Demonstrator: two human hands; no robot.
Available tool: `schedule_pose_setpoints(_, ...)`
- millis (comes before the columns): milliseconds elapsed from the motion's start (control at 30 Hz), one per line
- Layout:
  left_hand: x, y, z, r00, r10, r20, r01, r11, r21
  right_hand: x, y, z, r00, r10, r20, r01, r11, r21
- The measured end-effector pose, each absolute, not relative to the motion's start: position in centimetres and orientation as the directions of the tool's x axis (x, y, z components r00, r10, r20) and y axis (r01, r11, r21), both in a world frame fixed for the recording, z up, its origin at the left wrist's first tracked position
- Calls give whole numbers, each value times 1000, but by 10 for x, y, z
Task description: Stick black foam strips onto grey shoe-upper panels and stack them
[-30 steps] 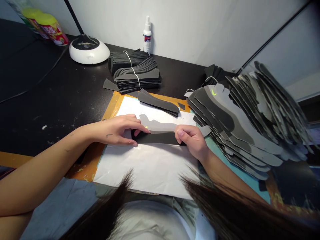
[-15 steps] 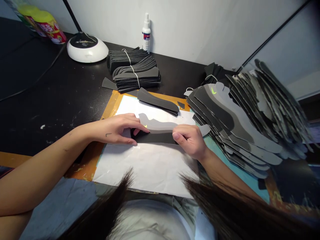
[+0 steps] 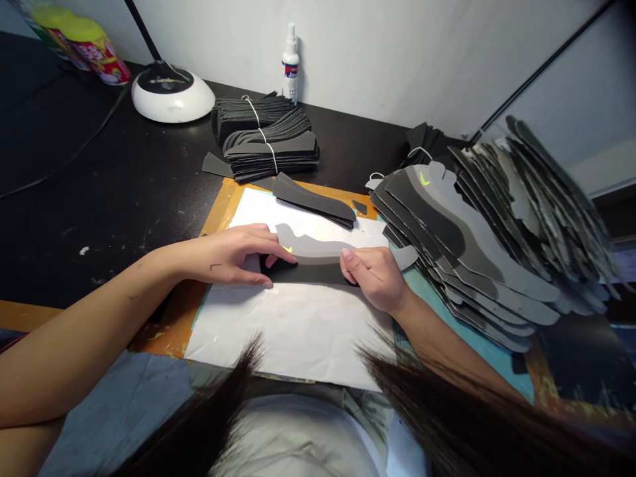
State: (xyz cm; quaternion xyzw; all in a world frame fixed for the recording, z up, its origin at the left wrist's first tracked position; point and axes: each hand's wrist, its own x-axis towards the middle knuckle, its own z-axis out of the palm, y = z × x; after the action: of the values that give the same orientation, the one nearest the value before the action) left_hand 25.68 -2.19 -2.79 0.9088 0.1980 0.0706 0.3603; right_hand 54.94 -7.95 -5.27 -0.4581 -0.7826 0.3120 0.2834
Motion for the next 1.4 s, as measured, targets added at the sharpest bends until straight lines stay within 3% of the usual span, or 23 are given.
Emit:
schedule_pose_setpoints(967, 258, -24, -26, 907, 421, -9, 316, -668, 674, 545, -79, -49, -412, 904, 117, 641, 379, -667)
schedule_pose_setpoints(1400, 257, -23, -29, 915, 402, -10, 309, -686, 659, 542, -80, -49, -400, 900, 173, 676, 417, -608)
